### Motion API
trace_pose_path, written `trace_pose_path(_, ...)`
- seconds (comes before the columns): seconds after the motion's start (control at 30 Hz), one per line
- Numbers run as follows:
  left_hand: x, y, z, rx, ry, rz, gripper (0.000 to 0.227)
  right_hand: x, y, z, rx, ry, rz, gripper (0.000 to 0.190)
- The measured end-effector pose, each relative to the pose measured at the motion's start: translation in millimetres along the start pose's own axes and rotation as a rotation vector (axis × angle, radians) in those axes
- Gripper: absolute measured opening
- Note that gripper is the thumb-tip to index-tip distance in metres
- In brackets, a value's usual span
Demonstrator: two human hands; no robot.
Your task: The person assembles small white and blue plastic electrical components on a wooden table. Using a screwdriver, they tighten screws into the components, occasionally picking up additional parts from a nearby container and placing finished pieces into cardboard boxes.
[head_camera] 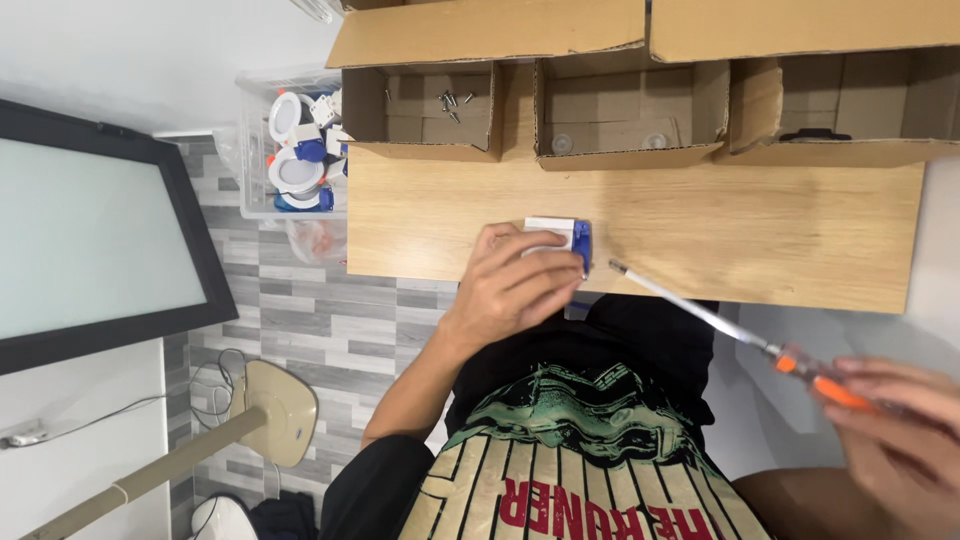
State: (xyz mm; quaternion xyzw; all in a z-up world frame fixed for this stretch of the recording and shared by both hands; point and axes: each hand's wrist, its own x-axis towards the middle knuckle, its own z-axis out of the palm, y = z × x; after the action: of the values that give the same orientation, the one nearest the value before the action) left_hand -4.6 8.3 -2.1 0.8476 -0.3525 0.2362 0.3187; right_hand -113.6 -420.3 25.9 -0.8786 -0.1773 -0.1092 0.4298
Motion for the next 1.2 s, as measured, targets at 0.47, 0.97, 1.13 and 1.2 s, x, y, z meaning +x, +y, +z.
trace_pose_path(0.47,65.9,-88.7,-103.1,0.501,0.224,-0.186,0.012,57.0,17.4,82.1,0.194,0.230,0.052,0.021)
trace_pose_path(0.97,60.5,-38.5,-61.8,0.292,0.085,-0.054,0.025,78.3,25.2,97.4,0.090,0.198,0.151,0.027)
trace_pose_path(1.13,52.1,-8.6,-29.8,0.224,-0.227,0.014,0.069,97.5,14.0,100.3,0.062,0.134,0.034,0.020)
trace_pose_path(1.2,53.3,-3.7,-27.5,0.267,-0.320,0.028,0.084,98.9,13.9,102.0,0.064,0.148,0.056,0.019)
